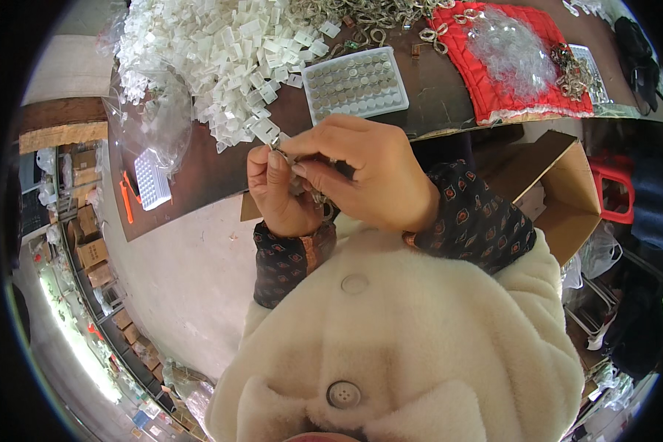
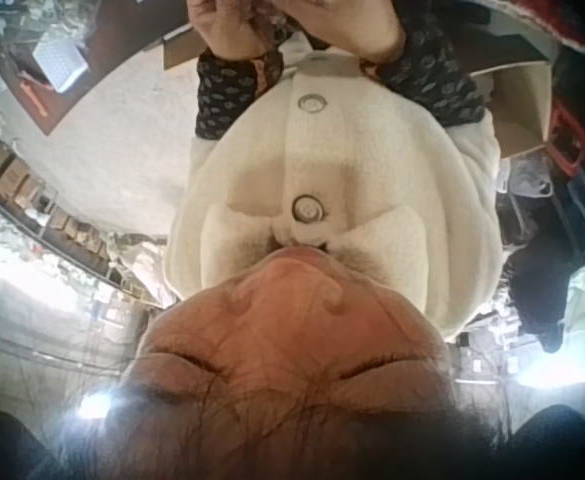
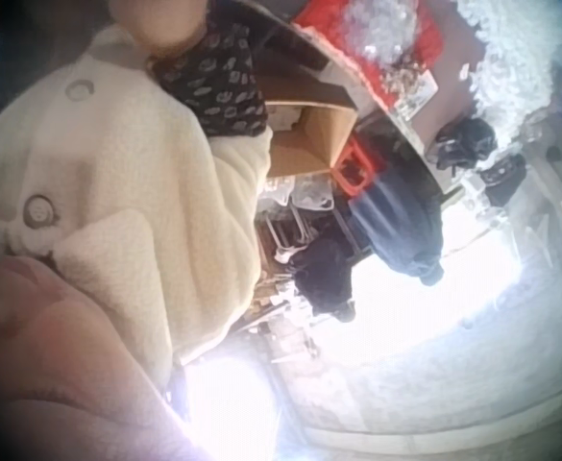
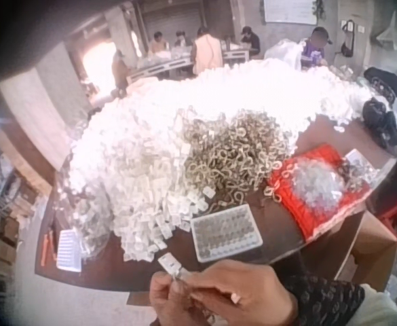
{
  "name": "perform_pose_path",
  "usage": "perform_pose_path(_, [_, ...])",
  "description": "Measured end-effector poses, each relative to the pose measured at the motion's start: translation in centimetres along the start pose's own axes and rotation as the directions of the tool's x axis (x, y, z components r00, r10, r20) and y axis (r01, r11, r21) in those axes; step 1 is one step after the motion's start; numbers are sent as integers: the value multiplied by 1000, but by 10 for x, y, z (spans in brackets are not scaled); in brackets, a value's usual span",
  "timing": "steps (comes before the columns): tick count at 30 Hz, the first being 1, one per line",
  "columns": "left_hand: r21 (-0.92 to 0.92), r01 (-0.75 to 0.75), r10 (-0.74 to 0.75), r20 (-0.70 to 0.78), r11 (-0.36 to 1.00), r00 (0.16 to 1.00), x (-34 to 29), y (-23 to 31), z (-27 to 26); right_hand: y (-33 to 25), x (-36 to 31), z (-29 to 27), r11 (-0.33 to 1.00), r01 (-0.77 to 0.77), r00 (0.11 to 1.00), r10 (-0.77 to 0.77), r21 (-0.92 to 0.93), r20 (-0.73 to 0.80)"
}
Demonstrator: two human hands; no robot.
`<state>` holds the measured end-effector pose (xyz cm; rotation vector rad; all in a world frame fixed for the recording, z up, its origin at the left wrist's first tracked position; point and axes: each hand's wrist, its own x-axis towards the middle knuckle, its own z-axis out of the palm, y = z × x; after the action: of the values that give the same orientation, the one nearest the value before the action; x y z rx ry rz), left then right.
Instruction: The person repeatedly picks small white plastic housings and metal contacts from a table, inserts the contacts into the housings, and tests each assembly by pressing a button that lights a small bulb. Completed units are placed into a red pouch on the table.
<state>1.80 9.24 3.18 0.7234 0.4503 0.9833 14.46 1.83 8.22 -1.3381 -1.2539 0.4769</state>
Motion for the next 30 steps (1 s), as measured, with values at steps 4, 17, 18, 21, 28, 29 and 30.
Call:
perform_pose_path(4, [-220,182,-148,160,958,976,5,1,-8,-3,-1,2,975,-147,989,149,168,-1])
perform_pose_path(17, [-4,-55,55,-24,998,998,0,-2,4,-2,2,7,997,12,997,-18,-81,-80])
perform_pose_path(18, [15,-44,44,-8,999,999,0,-1,4,0,2,6,993,43,995,-52,-107,-82])
perform_pose_path(21, [55,15,-16,5,998,1000,2,1,3,6,4,2,954,180,978,-200,-241,-61])
perform_pose_path(28, [141,144,-142,-28,979,990,7,13,1,28,12,-2,782,423,886,-464,-458,27])
perform_pose_path(29, [169,129,-124,-42,977,991,7,13,1,30,12,-1,762,445,871,-490,-471,29])
perform_pose_path(30, [204,112,-104,-51,972,993,6,12,2,31,12,-1,756,443,871,-491,-481,31])
